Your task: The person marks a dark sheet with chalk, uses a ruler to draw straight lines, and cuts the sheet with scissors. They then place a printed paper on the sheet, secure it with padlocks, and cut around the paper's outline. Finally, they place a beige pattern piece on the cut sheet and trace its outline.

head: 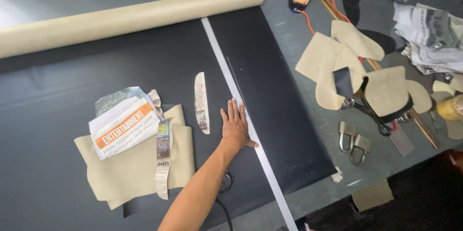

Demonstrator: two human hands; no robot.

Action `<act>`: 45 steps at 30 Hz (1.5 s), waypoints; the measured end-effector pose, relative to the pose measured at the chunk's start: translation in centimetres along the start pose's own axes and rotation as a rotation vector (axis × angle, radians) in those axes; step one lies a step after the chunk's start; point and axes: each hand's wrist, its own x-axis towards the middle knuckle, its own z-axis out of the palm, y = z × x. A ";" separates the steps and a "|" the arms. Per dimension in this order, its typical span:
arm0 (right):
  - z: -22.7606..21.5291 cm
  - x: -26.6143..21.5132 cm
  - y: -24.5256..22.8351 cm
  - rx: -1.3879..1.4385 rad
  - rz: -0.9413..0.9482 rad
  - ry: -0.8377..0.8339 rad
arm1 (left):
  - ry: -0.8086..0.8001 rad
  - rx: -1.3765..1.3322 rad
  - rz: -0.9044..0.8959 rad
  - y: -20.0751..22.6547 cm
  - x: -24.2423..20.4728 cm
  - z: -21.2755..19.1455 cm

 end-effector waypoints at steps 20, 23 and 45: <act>-6.3 22.0 -13.6 0.022 -0.985 0.080 | 0.711 -0.248 0.145 -7.6 -4.2 -5.4; -3.9 27.8 -23.0 0.010 -1.246 0.058 | 0.771 -0.185 -0.042 -10.2 -3.5 -5.2; 4.3 39.0 -35.4 -0.163 -1.606 -0.246 | 0.943 -0.368 -0.434 -3.4 7.6 -1.9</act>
